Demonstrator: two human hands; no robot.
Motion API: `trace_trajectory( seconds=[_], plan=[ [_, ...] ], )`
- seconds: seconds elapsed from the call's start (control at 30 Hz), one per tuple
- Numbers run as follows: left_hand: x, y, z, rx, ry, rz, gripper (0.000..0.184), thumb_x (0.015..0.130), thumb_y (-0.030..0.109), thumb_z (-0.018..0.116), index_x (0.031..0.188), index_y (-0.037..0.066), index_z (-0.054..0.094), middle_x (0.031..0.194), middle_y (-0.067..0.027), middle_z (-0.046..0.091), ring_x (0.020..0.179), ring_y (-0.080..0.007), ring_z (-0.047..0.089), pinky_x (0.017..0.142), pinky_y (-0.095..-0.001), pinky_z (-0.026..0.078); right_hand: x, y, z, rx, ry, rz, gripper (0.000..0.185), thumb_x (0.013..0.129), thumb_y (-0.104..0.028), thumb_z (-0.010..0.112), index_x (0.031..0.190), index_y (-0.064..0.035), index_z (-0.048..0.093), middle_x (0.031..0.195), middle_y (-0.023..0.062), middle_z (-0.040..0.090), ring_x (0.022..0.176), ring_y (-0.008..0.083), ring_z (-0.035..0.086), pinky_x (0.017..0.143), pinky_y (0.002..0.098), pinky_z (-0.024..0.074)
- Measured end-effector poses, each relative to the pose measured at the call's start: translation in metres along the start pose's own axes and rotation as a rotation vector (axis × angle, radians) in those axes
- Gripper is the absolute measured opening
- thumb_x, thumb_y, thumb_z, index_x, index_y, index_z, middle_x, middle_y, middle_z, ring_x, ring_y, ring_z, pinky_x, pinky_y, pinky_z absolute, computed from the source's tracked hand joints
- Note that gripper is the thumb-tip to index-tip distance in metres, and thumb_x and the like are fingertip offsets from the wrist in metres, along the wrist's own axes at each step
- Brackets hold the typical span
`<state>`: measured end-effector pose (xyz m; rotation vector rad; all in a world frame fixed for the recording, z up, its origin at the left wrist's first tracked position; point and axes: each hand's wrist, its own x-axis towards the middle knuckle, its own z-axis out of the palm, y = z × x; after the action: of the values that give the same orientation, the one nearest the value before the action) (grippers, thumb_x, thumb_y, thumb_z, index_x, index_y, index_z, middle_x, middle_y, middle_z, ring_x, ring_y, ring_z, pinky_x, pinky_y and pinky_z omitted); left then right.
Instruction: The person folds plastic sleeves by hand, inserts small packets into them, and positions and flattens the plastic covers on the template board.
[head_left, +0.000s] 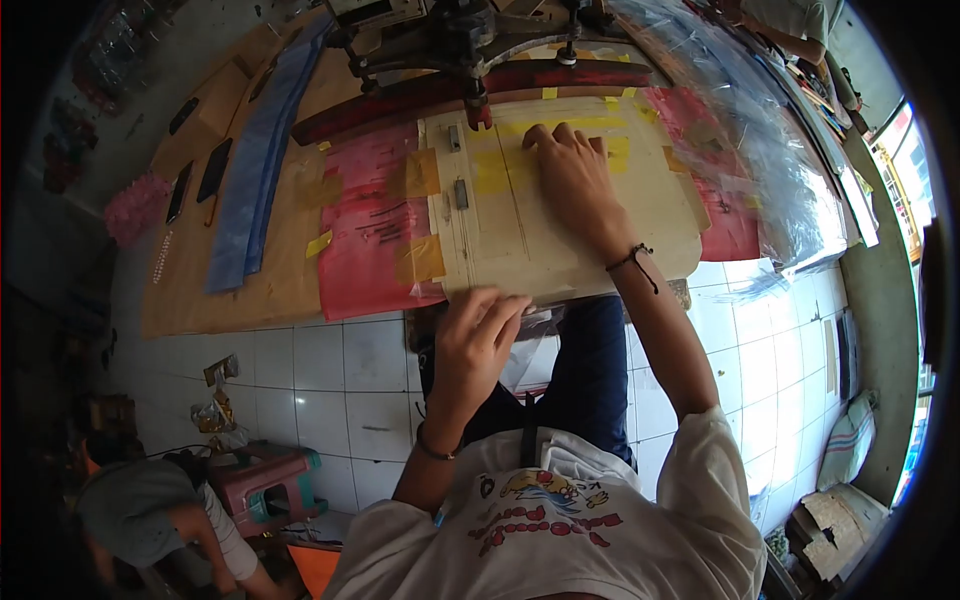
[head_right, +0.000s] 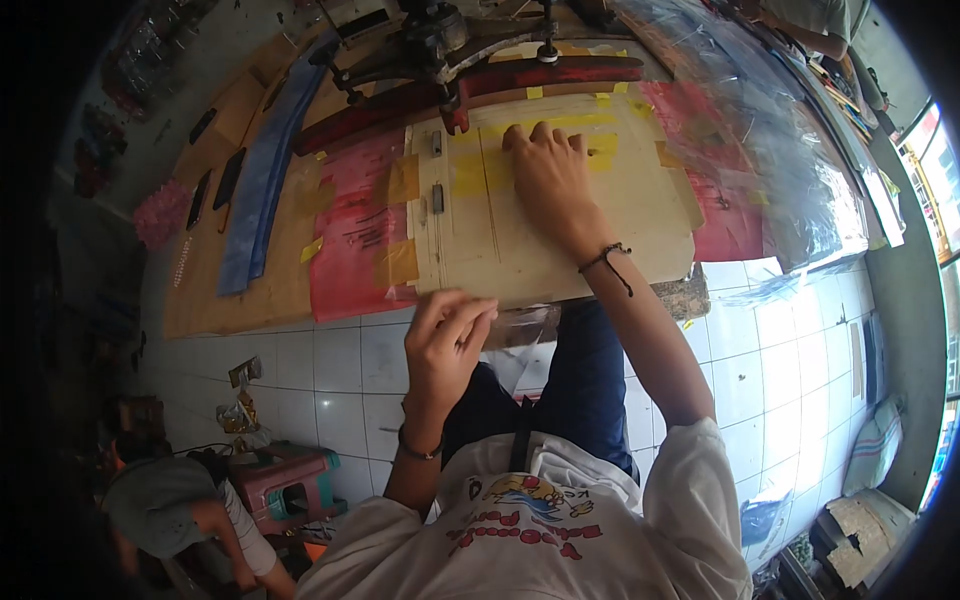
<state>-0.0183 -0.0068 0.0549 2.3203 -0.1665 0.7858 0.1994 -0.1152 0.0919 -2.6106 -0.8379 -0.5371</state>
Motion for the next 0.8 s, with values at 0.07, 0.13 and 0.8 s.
trace_trajectory(
  seconds=[0.07,0.13,0.8],
  plan=[
    [0.031,0.010,-0.014,0.186,-0.050,0.154,0.037,0.083,0.014,0.079,0.118,0.009,0.068,0.120,-0.0101,0.063,0.112,-0.0293,0.061,0.096,-0.0444,0.049,0.002,0.000,0.004,-0.022,0.040,-0.029,0.026,0.092,-0.010,0.054,0.117,-0.0107,0.063,0.114,0.0141,0.065,0.112,0.0293,0.061,0.096,0.0482,0.0405],
    [0.047,0.001,-0.011,0.260,-0.169,0.169,0.046,0.083,0.023,0.078,0.125,0.008,0.064,0.131,-0.0106,0.059,0.125,-0.0307,0.053,0.107,-0.0484,0.040,0.005,-0.001,0.001,0.039,0.076,-0.097,0.028,0.094,-0.013,0.053,0.120,-0.0105,0.063,0.123,0.0141,0.062,0.119,0.0295,0.057,0.099,0.0500,0.0393],
    [0.090,-0.049,-0.017,0.321,-0.152,0.065,0.056,0.095,0.045,0.064,0.128,0.000,0.062,0.141,-0.0144,0.057,0.135,-0.0326,0.048,0.115,-0.0460,0.037,0.002,0.011,-0.014,0.107,-0.308,-0.320,0.050,0.108,-0.040,0.038,0.153,-0.0183,0.041,0.161,0.0165,0.033,0.152,0.0351,0.025,0.123,0.0550,0.0162]
  ],
)
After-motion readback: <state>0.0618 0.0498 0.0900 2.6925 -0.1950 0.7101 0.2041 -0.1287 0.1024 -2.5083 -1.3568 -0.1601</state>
